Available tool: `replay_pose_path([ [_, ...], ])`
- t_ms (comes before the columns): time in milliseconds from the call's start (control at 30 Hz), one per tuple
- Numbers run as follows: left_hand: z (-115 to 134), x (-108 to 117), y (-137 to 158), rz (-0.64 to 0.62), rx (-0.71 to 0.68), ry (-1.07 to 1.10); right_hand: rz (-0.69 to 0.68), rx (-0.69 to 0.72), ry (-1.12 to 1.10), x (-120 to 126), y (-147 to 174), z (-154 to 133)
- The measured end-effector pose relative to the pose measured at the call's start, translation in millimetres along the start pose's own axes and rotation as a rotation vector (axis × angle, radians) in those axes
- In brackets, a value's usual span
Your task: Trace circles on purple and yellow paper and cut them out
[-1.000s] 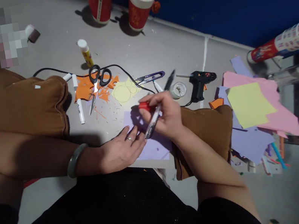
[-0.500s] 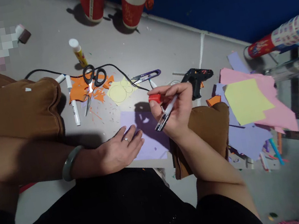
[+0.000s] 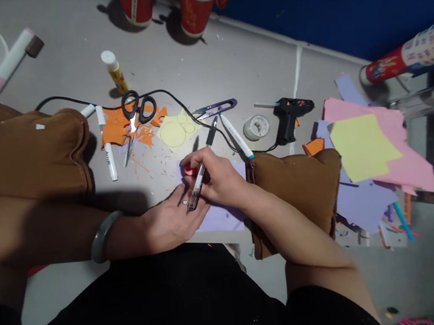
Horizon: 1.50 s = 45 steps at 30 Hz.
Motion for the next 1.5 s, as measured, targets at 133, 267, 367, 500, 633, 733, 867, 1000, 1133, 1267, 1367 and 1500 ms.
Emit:
replay_pose_path([
  [133,0,0,0,-0.013,-0.013,0.06,0.004,-0.017,0.001,2,-3,2],
  [267,0,1,0,-0.006,-0.015,0.084,0.052,0.018,-0.037,3,-4,4],
  [367,1,1,1,0.012,0.005,0.053,0.081,0.037,-0.076,1,-3,5],
  [500,3,0,1,0.022,0.019,0.019,0.092,0.05,-0.11,-1,-3,5],
  [633,3,0,2,0.025,0.002,0.026,0.106,0.083,-0.104,-2,-3,7],
  [733,2,0,2,0.037,0.019,-0.001,0.123,0.101,-0.107,-4,-3,9],
  [867,2,1,2,0.031,0.031,-0.019,0.131,0.107,-0.109,-6,-4,10],
  [1000,1,2,1,-0.006,0.019,0.032,0.135,0.106,-0.115,-7,-5,9],
  [1133,2,2,1,0.002,0.026,0.019,0.135,0.113,-0.135,-8,-5,9],
  [1267,3,-1,1,0.02,0.025,-0.006,0.135,0.086,-0.128,-9,-4,10],
  [1367,3,-3,1,0.045,0.023,-0.019,0.129,0.049,-0.132,-8,-4,8],
  [1500,4,1,3,0.078,0.032,-0.016,0.119,0.007,-0.135,-6,-3,6],
])
Point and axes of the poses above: each hand's wrist, its own y-axis away from the middle knuckle, its own x-axis out of the back of the hand, z = x × y, the point moved 1 cm from there along -y, towards the middle knuckle, and after that the axes turned 14 degrees about -x, right-handed, at the moved point
